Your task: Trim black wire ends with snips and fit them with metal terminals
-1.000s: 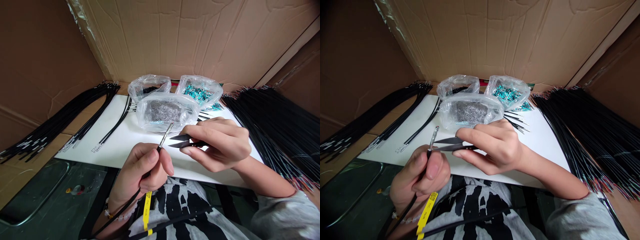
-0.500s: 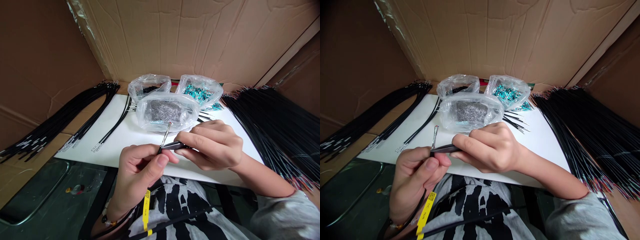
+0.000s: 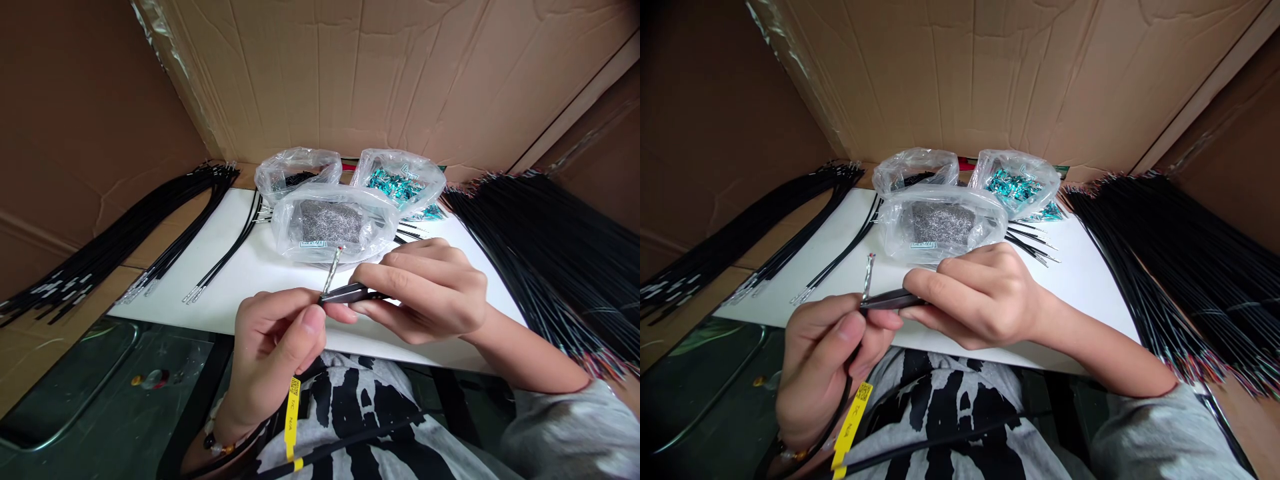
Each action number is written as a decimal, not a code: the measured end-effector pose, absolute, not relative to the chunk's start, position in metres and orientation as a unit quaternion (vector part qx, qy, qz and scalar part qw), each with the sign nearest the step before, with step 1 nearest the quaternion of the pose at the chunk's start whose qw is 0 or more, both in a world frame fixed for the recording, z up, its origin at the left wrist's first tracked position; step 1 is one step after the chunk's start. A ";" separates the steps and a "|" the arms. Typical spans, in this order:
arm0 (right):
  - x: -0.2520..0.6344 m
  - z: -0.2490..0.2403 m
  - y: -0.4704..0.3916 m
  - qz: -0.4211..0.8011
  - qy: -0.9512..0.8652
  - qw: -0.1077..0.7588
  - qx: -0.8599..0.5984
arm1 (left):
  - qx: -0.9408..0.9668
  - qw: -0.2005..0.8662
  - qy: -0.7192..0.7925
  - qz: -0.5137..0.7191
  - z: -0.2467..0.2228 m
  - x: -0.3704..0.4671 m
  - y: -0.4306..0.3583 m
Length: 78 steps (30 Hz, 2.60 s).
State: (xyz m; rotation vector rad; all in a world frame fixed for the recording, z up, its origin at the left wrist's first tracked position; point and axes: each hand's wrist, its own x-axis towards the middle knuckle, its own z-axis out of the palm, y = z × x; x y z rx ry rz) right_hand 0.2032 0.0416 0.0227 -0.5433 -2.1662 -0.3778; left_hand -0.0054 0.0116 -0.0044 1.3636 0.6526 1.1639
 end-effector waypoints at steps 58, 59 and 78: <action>0.204 0.018 0.048 -0.164 -0.868 0.422 -0.203 | 0.670 0.222 0.433 0.561 0.002 0.001 0.007; 0.204 0.017 0.047 -0.163 -0.869 0.421 -0.203 | 0.680 0.202 0.428 0.561 0.001 0.000 0.007; 0.207 0.021 0.045 -0.168 -0.864 0.424 -0.215 | 0.687 0.135 0.447 0.557 0.001 0.005 0.006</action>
